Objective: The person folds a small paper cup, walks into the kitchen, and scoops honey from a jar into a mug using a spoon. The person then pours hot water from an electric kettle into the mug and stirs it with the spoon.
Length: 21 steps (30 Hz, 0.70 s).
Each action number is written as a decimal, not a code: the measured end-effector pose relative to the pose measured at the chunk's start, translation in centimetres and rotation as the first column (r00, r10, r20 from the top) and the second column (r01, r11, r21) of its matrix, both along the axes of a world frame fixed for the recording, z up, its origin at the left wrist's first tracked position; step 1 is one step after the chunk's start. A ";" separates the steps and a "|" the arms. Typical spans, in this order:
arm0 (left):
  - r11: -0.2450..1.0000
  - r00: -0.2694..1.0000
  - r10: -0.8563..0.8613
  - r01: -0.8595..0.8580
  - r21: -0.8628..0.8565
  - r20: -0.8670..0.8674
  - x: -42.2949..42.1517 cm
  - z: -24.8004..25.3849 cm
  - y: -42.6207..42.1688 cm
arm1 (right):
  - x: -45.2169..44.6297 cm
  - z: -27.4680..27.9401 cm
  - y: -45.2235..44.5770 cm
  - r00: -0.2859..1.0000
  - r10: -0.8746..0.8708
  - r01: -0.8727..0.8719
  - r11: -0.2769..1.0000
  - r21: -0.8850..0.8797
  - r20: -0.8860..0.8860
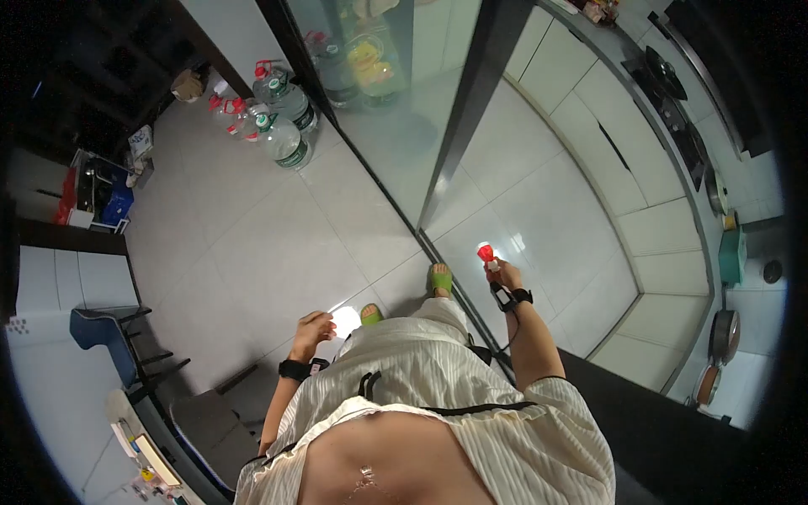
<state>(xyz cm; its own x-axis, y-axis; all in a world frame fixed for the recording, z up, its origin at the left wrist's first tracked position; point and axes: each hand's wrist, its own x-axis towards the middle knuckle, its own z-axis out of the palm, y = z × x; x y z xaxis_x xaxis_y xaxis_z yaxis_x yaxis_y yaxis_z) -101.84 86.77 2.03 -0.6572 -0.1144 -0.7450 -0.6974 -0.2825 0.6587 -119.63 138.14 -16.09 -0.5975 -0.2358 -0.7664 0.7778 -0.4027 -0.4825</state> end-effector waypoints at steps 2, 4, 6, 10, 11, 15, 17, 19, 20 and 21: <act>0.976 0.974 0.212 -0.207 -0.061 0.080 1.2 -3.0 0.0 | -2.7 1.9 0.7 0.983 0.152 -0.108 0.932 0.345 -0.103; 0.884 0.877 0.468 -0.466 -0.043 0.106 4.3 -6.9 0.4 | -5.2 4.1 1.0 0.960 0.279 -0.210 0.751 0.626 -0.012; 0.817 0.795 0.560 -0.576 0.002 0.234 7.3 -10.2 1.3 | -8.6 4.0 1.2 0.973 0.231 -0.176 0.772 0.611 -0.013; 0.533 0.922 -0.343 0.348 -0.771 0.179 16.8 -19.9 4.2 | -12.2 4.5 1.3 0.992 0.125 -0.116 0.792 0.599 0.027; 0.508 0.905 -0.333 0.410 -0.758 0.266 17.9 -20.0 5.8 | -13.9 4.5 1.2 0.987 0.158 -0.142 0.796 0.589 0.024; 0.738 0.925 -0.076 0.304 -0.603 0.373 17.1 -16.5 11.4 | -23.3 1.4 0.7 0.459 0.888 -0.410 0.250 0.877 -0.039; 0.823 0.929 0.074 0.148 -0.548 0.363 15.3 -13.6 13.6 | -29.9 0.3 -1.9 0.244 0.968 -0.265 0.008 0.964 0.059; 0.863 0.913 0.211 -0.005 -0.505 0.351 13.8 -11.5 15.4 | -34.4 -0.2 -5.0 0.454 0.844 -0.194 0.405 0.894 -0.284; 0.868 0.905 0.255 -0.059 -0.493 0.341 13.3 -10.9 16.1 | -34.9 3.6 -7.8 0.657 0.678 -0.236 0.601 0.764 -0.330; 0.871 0.895 0.293 -0.105 -0.481 0.336 13.0 -10.3 16.8 | -35.1 8.3 -10.8 0.831 0.447 -0.176 0.776 0.606 -0.331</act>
<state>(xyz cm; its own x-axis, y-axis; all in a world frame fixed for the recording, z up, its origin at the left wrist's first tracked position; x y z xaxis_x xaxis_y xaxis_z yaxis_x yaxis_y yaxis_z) -88.84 103.52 -8.27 -0.2537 -0.5866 -0.7691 -0.8799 -0.1904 0.4354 -154.72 127.33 -7.76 -0.8595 -0.1088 -0.4995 0.4626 0.2501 -0.8505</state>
